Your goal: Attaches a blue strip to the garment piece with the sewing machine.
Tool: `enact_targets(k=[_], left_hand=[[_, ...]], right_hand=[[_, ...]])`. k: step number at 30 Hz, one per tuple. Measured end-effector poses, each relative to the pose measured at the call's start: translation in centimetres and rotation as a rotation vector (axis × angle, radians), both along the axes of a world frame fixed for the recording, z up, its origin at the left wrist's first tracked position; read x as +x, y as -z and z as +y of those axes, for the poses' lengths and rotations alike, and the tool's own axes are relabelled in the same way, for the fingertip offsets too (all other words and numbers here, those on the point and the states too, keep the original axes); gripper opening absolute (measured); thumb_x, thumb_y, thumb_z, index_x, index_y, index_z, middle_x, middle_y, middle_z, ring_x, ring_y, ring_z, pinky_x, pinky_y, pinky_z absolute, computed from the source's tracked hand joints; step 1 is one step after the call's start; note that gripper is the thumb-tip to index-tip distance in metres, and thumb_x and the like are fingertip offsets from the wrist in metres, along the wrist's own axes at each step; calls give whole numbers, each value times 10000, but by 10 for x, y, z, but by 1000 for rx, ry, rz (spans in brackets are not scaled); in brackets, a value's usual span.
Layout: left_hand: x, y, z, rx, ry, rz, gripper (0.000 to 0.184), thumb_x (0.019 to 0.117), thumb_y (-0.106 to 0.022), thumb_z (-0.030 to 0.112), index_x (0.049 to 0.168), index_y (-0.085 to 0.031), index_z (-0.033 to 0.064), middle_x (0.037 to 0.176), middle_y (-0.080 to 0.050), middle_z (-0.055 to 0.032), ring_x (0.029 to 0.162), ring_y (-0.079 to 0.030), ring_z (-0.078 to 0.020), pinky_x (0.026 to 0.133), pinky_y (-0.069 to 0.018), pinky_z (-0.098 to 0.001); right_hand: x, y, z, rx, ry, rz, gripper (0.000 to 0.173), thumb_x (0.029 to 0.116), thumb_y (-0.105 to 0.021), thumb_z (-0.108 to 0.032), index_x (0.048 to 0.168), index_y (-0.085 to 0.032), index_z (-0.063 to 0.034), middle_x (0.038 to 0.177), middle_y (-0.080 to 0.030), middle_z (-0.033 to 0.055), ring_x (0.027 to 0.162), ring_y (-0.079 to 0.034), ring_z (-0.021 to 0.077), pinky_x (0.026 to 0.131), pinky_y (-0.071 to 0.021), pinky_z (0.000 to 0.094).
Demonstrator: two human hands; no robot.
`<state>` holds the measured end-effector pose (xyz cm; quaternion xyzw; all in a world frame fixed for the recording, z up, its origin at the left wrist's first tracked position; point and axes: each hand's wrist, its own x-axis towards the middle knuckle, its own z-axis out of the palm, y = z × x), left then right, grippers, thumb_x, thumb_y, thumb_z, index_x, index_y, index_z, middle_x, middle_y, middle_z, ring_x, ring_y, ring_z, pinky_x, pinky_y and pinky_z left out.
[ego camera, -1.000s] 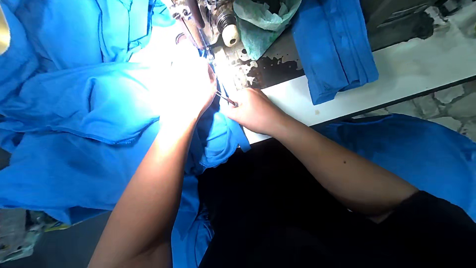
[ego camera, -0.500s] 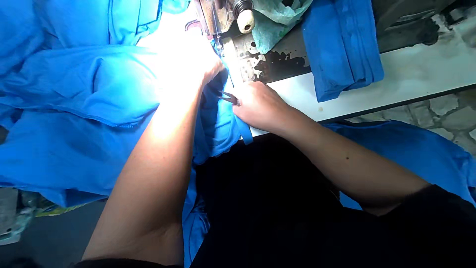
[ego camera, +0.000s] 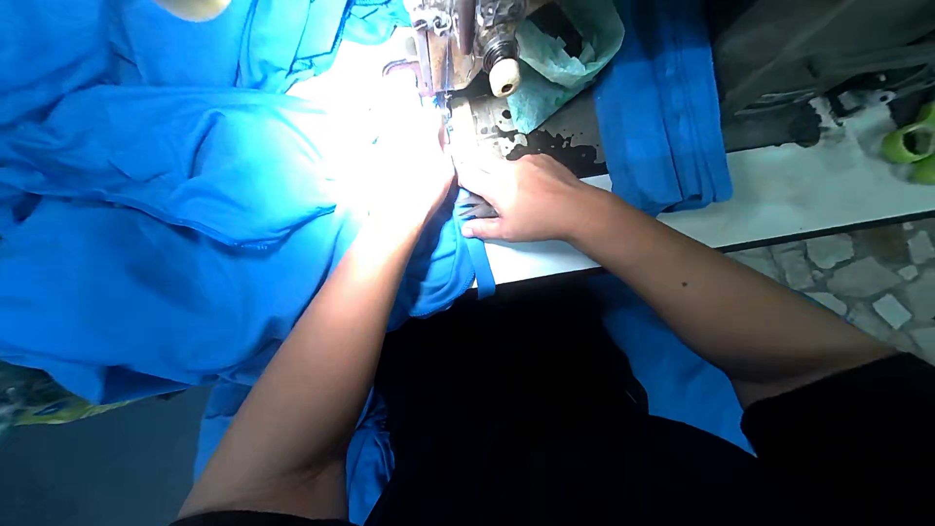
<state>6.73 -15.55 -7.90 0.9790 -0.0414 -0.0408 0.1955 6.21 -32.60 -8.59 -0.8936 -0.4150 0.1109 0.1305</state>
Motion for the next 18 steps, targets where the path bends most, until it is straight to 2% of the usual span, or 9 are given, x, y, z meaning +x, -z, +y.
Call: enact_targets(k=[1, 2, 4, 6, 8, 10, 12, 15, 18], left_hand=[[-8, 7, 3, -10, 51, -82, 256, 1041, -515, 141, 1124, -685, -30, 1126, -682, -231, 1119, -642, -403, 965, -454, -579], [-13, 17, 8, -34, 104, -179, 276, 1045, -511, 143, 1112, -702, -45, 1113, -689, -254, 1110, -648, -430, 970, -449, -591], [-17, 33, 18, -89, 198, -333, 277, 1030, -533, 158, 1050, -721, -45, 1034, -681, -258, 1019, -659, -436, 900, -466, -587], [-14, 38, 23, -114, 239, -388, 276, 1020, -550, 172, 1041, -739, -27, 1047, -684, -248, 1014, -662, -420, 892, -472, -569], [-8, 38, 26, -105, 259, -406, 276, 1018, -558, 184, 1033, -742, -20, 1059, -686, -244, 1023, -663, -416, 894, -472, -571], [1, 41, 29, -93, 278, -451, 275, 1012, -564, 192, 1004, -743, -17, 1046, -697, -234, 1024, -669, -408, 899, -473, -569], [7, 41, 31, -67, 281, -474, 281, 1011, -565, 206, 995, -746, -7, 1030, -704, -219, 1017, -673, -396, 885, -479, -563], [11, 41, 32, -41, 270, -499, 290, 1014, -567, 226, 1001, -753, 4, 1024, -716, -210, 1026, -678, -402, 916, -472, -576], [13, 38, 31, 2, 245, -471, 308, 1021, -553, 250, 1039, -752, 17, 1049, -715, -207, 1049, -670, -410, 915, -469, -589]], right_hand=[[0, 2, 0, 3, 0, -6, 616, 971, -607, -483, 1386, -586, -29, 1318, -621, 219, 963, -684, 403, 721, -527, 564], [-1, 2, 1, -2, 4, 0, 613, 978, -596, -484, 1392, -580, -32, 1311, -620, 213, 968, -680, 401, 723, -525, 562], [-1, 2, 2, 5, 19, 6, 543, 973, -594, -494, 1272, -621, -42, 1192, -639, 192, 943, -678, 379, 690, -516, 541], [-1, 2, 3, 32, 53, 32, 468, 968, -605, -483, 1163, -659, -62, 1101, -670, 172, 941, -686, 362, 688, -510, 543], [-2, 5, 6, 72, 101, 30, 400, 954, -632, -460, 1070, -677, -79, 1016, -677, 150, 864, -685, 334, 656, -499, 525], [-3, 3, 8, 67, 154, 29, 448, 975, -624, -455, 1192, -685, -69, 1217, -645, 183, 840, -691, 340, 671, -528, 524], [-3, 3, 11, 27, 202, 35, 489, 998, -586, -475, 1256, -669, -69, 1440, -540, 205, 836, -694, 345, 681, -541, 513], [-4, -1, 15, -50, 251, 76, 484, 1023, -564, -470, 1305, -641, -84, 1505, -484, 185, 878, -688, 346, 707, -536, 507], [-4, 3, 16, -46, 271, 51, 469, 1022, -571, -457, 1302, -645, -88, 1491, -509, 171, 853, -696, 339, 694, -548, 503]])
